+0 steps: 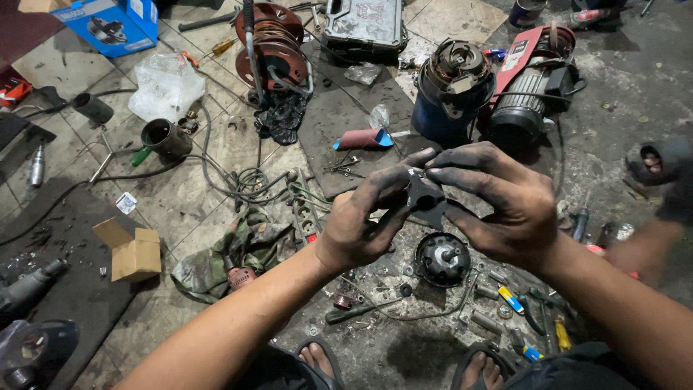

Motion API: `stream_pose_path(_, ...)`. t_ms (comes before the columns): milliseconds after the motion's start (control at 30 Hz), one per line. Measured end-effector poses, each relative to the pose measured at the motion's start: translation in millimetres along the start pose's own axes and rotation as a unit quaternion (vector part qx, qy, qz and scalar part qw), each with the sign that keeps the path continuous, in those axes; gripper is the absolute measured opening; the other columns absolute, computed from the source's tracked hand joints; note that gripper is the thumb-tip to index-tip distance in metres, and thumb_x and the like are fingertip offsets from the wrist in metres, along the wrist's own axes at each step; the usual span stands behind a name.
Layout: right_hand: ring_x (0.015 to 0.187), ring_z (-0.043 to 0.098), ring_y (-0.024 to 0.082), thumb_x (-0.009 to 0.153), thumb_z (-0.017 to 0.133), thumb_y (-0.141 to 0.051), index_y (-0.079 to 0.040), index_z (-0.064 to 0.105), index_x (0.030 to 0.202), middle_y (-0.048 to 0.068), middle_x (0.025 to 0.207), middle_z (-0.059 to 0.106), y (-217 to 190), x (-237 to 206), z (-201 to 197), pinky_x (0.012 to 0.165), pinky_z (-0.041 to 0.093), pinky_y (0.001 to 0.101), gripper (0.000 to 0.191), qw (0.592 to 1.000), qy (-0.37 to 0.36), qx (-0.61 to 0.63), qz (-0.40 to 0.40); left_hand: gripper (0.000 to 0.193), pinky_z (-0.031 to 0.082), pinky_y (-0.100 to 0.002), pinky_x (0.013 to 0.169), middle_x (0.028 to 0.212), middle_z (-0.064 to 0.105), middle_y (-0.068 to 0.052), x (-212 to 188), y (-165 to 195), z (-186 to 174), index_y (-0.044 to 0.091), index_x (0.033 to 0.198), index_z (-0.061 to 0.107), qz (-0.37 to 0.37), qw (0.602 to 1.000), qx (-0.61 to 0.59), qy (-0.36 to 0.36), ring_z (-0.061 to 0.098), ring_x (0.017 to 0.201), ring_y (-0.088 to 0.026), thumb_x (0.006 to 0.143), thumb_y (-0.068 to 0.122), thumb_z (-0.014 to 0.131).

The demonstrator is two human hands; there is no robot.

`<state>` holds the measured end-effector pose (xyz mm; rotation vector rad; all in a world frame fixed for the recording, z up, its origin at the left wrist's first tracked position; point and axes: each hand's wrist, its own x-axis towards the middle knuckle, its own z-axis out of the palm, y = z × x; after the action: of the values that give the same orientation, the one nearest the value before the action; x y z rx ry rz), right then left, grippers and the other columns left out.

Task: The person sits on the floor and disassembles a small electric motor by hand. They remove the rotor and stator, inspect the copper windings, and handle various small components and tools scattered around the workspace.

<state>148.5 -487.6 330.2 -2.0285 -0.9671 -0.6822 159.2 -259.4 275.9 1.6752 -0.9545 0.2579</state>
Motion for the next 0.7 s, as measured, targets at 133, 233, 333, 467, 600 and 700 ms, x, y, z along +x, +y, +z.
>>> stream_pose_path(133, 0.11, 0.073, 0.029, 0.077, 0.082, 0.001, -0.001, 0.069, 0.116, 0.016, 0.119, 0.07, 5, -2, 1, 0.096, 0.059, 0.0374, 0.041, 1.0, -0.004, 0.014, 0.0, 0.049, 0.059, -0.033, 0.11, 0.153, 0.057, -0.019, 1, -1, 0, -0.002, 0.145, 0.044, 0.016, 1.0, 0.021, 0.005, 0.067, 0.135, -0.026, 0.101, -0.006, 0.067)
stream_pose_path(233, 0.111, 0.073, 0.029, 0.078, 0.083, 0.001, -0.001, 0.069, 0.117, 0.016, 0.12, 0.07, 10, -6, 5, 0.097, 0.06, 0.0374, 0.041, 1.0, 0.003, 0.024, -0.006, 0.051, 0.059, -0.034, 0.108, 0.154, 0.055, -0.02, -1, -4, 0, -0.001, 0.145, 0.044, 0.024, 1.0, 0.013, 0.0, 0.066, 0.135, -0.027, 0.101, -0.007, 0.068)
stream_pose_path(333, 0.11, 0.073, 0.029, 0.078, 0.084, 0.0, -0.002, 0.07, 0.116, 0.015, 0.12, 0.07, 17, -12, 11, 0.096, 0.059, 0.0369, 0.041, 1.0, 0.004, 0.018, 0.0, 0.049, 0.061, -0.033, 0.108, 0.155, 0.055, -0.019, -2, -12, 3, 0.001, 0.144, 0.044, 0.043, 0.998, 0.035, 0.007, 0.067, 0.136, -0.027, 0.102, -0.007, 0.068)
stream_pose_path(467, 0.108, 0.073, 0.028, 0.079, 0.084, 0.0, -0.003, 0.071, 0.116, 0.014, 0.119, 0.071, 28, -18, 22, 0.095, 0.059, 0.0367, 0.04, 1.0, 0.011, 0.005, 0.0, 0.051, 0.061, -0.034, 0.107, 0.153, 0.056, -0.019, -4, -22, 6, -0.002, 0.144, 0.044, 0.017, 0.999, 0.035, 0.01, 0.068, 0.132, -0.027, 0.099, -0.007, 0.067)
stream_pose_path(600, 0.109, 0.073, 0.028, 0.079, 0.081, 0.002, -0.002, 0.071, 0.118, 0.015, 0.119, 0.071, 35, -22, 27, 0.095, 0.06, 0.0363, 0.04, 1.0, 0.007, 0.018, 0.009, 0.053, 0.06, -0.034, 0.109, 0.151, 0.058, -0.02, -5, -27, 10, -0.003, 0.144, 0.044, 0.004, 1.0, 0.016, 0.019, 0.069, 0.13, -0.027, 0.097, -0.008, 0.068)
stream_pose_path(700, 0.11, 0.073, 0.029, 0.08, 0.081, 0.003, -0.001, 0.07, 0.119, 0.016, 0.12, 0.07, 37, -24, 30, 0.096, 0.06, 0.0369, 0.04, 0.999, 0.014, 0.03, 0.001, 0.055, 0.058, -0.034, 0.111, 0.153, 0.055, -0.02, -5, -29, 8, -0.004, 0.145, 0.043, 0.015, 1.0, 0.009, 0.014, 0.066, 0.134, -0.028, 0.097, -0.008, 0.068)
